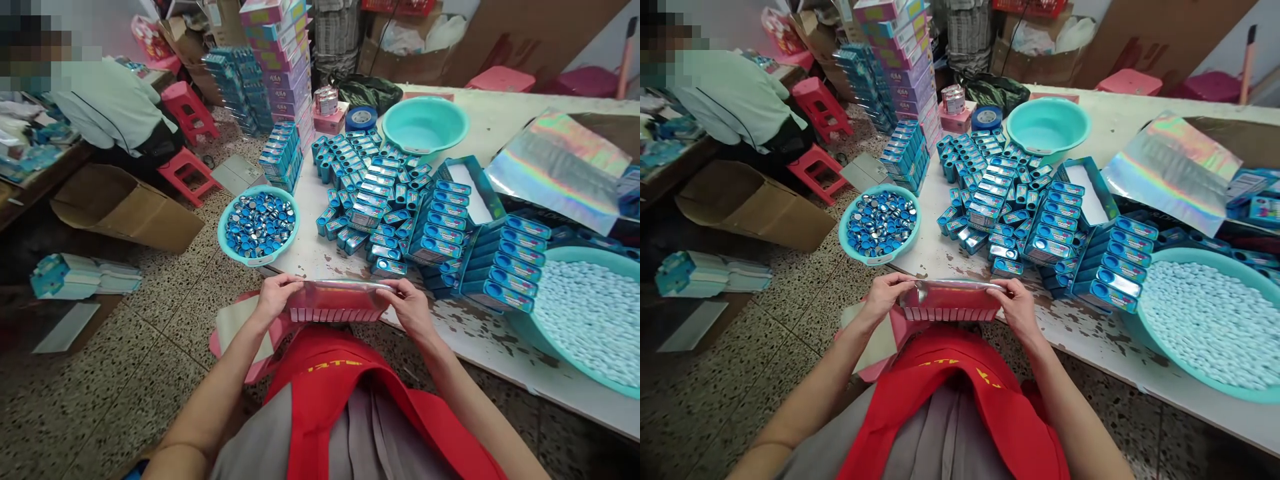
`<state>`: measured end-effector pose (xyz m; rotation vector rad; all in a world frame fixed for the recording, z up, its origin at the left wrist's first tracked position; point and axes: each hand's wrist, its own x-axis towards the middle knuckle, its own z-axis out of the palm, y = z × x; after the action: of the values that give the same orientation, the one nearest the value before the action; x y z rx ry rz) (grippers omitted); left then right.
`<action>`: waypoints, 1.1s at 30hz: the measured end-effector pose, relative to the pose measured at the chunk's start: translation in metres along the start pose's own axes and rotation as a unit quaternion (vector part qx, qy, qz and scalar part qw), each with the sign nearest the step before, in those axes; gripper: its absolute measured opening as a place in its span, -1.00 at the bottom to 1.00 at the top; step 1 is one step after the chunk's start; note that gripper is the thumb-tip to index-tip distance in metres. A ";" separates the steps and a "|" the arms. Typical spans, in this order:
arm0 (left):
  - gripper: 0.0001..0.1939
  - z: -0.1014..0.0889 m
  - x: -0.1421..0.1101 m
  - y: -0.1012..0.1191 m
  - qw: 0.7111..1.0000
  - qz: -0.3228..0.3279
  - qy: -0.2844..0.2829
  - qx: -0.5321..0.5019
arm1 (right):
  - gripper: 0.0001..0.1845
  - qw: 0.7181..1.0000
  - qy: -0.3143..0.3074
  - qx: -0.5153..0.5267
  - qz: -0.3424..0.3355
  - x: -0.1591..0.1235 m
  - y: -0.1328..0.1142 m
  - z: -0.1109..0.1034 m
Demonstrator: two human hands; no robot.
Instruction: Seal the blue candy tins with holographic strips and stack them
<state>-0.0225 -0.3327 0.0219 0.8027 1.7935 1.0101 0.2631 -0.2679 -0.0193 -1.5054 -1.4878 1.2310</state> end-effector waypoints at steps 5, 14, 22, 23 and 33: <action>-0.82 -0.005 -0.001 0.003 0.988 0.099 0.023 0.120 | -0.60 0.990 0.003 -0.088 -0.110 0.007 0.004 -0.008; -0.80 0.025 -0.023 0.021 0.976 0.133 -0.050 0.166 | -0.59 0.945 -0.097 -0.214 -0.229 0.002 -0.036 0.022; -0.79 0.001 0.005 0.010 0.988 0.083 0.037 0.128 | -0.79 0.929 -0.215 -0.272 -0.130 0.021 -0.032 0.022; -0.78 -0.006 0.012 0.005 0.989 0.074 0.046 0.116 | -0.77 0.935 -0.215 -0.262 -0.101 0.026 -0.023 0.009; -0.65 -0.006 0.057 -0.021 0.988 0.074 0.006 0.132 | -0.76 0.988 -0.144 -0.055 -0.026 0.039 0.026 0.001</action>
<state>-0.0523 -0.2958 -0.0168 1.1090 1.9267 0.8819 0.2676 -0.2328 -0.0504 -1.3927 -1.7968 1.3993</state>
